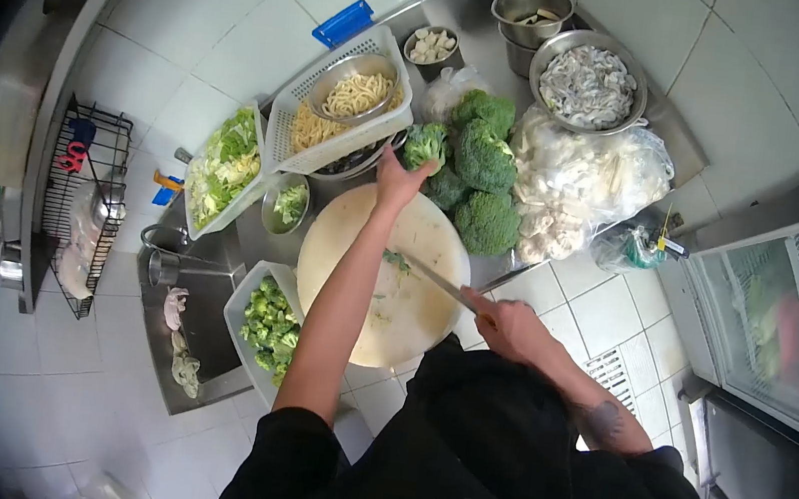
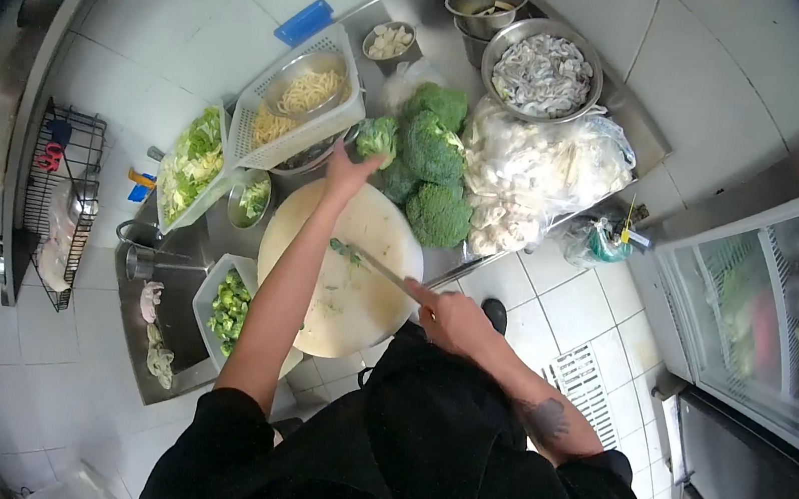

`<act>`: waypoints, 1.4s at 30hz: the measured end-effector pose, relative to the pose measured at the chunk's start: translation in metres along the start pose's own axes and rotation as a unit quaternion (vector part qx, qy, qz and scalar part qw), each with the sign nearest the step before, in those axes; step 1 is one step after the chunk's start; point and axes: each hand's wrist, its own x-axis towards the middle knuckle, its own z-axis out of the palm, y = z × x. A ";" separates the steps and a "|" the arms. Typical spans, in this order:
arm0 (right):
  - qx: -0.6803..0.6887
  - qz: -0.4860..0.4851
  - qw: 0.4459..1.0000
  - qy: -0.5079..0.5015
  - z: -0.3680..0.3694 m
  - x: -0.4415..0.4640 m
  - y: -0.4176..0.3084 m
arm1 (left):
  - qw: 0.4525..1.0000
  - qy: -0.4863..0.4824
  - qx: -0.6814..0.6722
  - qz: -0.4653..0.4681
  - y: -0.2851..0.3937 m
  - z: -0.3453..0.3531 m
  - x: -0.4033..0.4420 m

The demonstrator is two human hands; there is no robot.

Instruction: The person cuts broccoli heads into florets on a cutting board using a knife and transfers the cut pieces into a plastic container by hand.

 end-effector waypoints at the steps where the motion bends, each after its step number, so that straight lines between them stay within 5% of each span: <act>1: -0.015 -0.010 1.000 -0.016 -0.004 -0.006 -0.001 | 0.999 0.021 0.017 -0.023 0.012 0.013 0.003; 4: 0.002 -0.080 0.997 0.011 0.004 -0.017 0.007 | 0.999 0.007 -0.023 -0.046 0.009 0.035 0.018; 14: -0.063 -0.050 0.995 -0.066 0.024 0.013 -0.008 | 0.989 0.065 0.010 -0.134 0.061 -0.001 -0.020; 17: -0.032 -0.082 0.995 -0.052 0.035 0.026 0.012 | 0.957 0.128 -0.259 -0.018 0.053 -0.030 -0.050; 20: -0.015 -0.032 0.999 -0.028 0.017 0.028 0.005 | 0.921 0.104 -0.349 -0.138 0.069 -0.093 -0.094; 24: 0.029 -0.013 0.999 0.042 0.012 0.040 0.023 | 0.927 0.096 -0.251 -0.262 0.071 -0.144 -0.165; 25: 0.022 -0.026 0.998 0.055 0.010 0.039 0.022 | 0.947 0.106 -0.220 -0.211 0.034 -0.141 -0.180; 29: 0.054 -0.023 0.998 0.016 -0.019 0.023 -0.029 | 0.954 0.062 -0.056 -0.288 0.021 -0.141 -0.212; 36: 0.006 -0.094 0.996 -0.009 -0.009 0.017 -0.056 | 0.950 0.067 -0.211 -0.221 -0.012 -0.137 -0.236; 42: 0.019 -0.115 0.993 0.033 -0.001 0.017 -0.072 | 0.948 0.073 -0.177 -0.256 -0.002 -0.139 -0.237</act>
